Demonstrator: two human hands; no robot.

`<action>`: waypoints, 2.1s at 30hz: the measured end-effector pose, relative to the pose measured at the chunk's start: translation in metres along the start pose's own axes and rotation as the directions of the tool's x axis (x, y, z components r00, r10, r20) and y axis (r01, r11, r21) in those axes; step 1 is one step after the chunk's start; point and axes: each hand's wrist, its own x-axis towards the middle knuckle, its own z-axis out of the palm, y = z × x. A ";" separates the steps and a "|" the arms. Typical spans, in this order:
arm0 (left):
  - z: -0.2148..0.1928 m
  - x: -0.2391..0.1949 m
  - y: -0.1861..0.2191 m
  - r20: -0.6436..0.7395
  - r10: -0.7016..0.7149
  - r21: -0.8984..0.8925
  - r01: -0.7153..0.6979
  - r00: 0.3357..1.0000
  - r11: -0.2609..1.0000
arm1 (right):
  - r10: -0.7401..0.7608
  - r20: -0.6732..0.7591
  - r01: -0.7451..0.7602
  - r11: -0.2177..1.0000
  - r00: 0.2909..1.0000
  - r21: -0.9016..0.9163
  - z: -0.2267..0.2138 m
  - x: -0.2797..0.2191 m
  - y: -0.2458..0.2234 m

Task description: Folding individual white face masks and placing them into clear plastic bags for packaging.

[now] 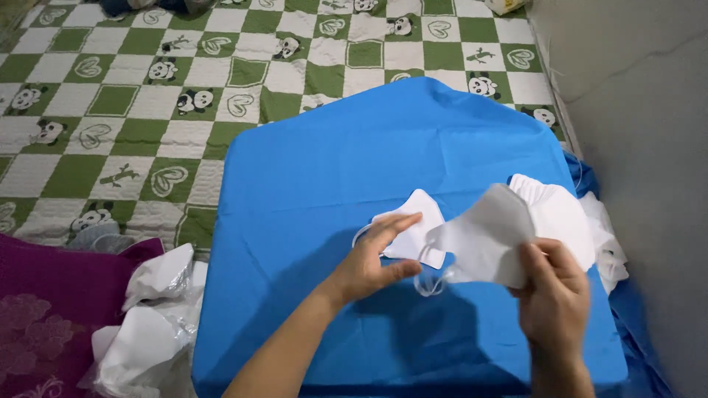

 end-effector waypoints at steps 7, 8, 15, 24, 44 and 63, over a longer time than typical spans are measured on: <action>0.004 0.004 -0.042 -0.209 -0.143 -0.395 0.050 0.967 0.917 | -0.087 0.232 0.098 0.995 0.969 -0.035 0.031 0.015 0.021; -0.005 0.003 -0.038 -0.206 -0.143 -0.398 0.051 0.968 0.916 | -0.086 0.229 0.097 0.994 0.970 -0.039 0.033 0.019 0.025; -0.022 0.003 -0.059 -0.361 -0.082 0.263 0.185 0.929 0.947 | -0.237 0.431 0.480 0.597 0.871 -0.642 0.046 0.030 0.065; -0.022 0.005 -0.045 -0.298 -0.214 0.528 0.347 0.930 0.775 | -0.383 0.551 0.647 0.190 0.742 -0.739 0.051 0.031 0.083; -0.025 0.007 -0.028 -0.286 -0.226 0.507 0.347 0.931 0.789 | -0.392 -0.006 0.103 0.256 0.920 -0.961 -0.085 0.075 0.050; -0.015 0.006 -0.052 -0.355 -0.119 0.411 0.269 0.927 0.871 | -0.013 -0.144 -0.105 0.614 0.990 -0.782 -0.074 0.075 0.014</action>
